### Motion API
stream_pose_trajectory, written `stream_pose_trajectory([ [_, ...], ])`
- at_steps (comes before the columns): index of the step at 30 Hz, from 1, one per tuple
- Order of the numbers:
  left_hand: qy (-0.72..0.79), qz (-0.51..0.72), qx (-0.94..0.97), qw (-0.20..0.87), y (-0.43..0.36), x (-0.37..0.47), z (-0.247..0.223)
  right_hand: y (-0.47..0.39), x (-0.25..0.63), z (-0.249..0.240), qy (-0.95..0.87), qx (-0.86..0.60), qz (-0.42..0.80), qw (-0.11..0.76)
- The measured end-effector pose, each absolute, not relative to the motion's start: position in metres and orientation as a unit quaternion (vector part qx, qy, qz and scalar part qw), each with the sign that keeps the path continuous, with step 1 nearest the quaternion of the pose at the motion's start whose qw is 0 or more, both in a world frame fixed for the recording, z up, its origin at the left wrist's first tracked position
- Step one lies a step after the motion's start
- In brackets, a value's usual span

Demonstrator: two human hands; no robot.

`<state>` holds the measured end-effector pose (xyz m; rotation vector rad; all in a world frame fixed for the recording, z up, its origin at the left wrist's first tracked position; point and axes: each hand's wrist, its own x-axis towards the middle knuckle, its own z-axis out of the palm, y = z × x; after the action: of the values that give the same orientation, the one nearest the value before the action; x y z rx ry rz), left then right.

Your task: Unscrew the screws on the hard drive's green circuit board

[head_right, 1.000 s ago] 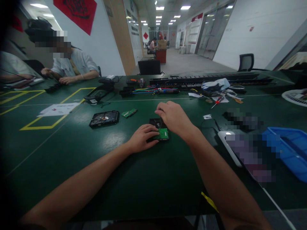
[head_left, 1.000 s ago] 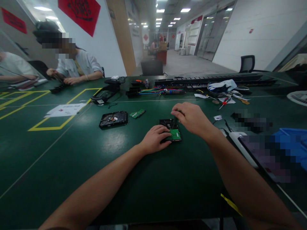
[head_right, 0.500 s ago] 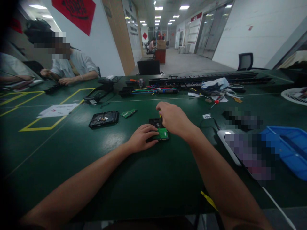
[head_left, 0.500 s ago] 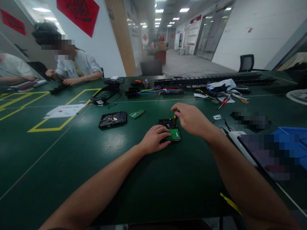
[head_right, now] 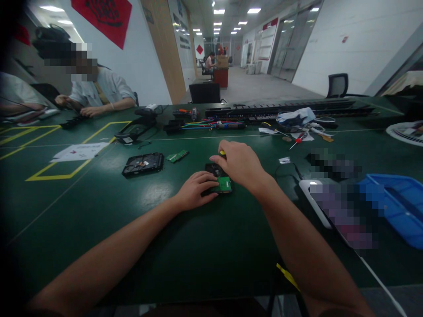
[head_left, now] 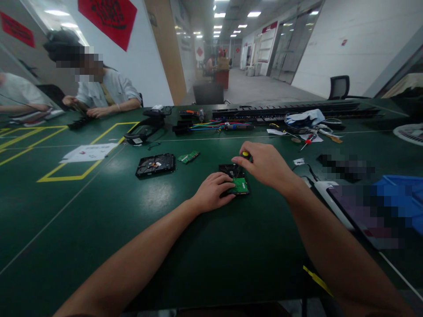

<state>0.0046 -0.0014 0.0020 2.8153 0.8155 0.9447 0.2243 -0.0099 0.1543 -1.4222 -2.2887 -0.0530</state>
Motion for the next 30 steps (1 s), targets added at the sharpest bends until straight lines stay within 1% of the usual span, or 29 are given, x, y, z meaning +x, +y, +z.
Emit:
stream_pose_trajectory([
  [5, 0.265, 0.309, 0.913, 0.034, -0.0023, 0.0050, 0.0043, -0.0073, 0.2270, 0.1527, -0.842, -0.493, -0.003, 0.221],
  [12, 0.266, 0.302, 0.915, 0.033, -0.0008, 0.0048, 0.0028, -0.0094, 0.2233, 0.1513, -0.867, -0.434, 0.030, 0.243],
  [20, 0.264, 0.306, 0.914, 0.033, -0.0002, 0.0047, 0.0001, -0.0090, 0.2249, 0.1542, -0.860, -0.446, 0.053, 0.241],
  [30, 0.263, 0.307, 0.914, 0.028, -0.0010, 0.0036, 0.0012, -0.0116, 0.2239, 0.1559, -0.846, -0.485, 0.024, 0.220],
])
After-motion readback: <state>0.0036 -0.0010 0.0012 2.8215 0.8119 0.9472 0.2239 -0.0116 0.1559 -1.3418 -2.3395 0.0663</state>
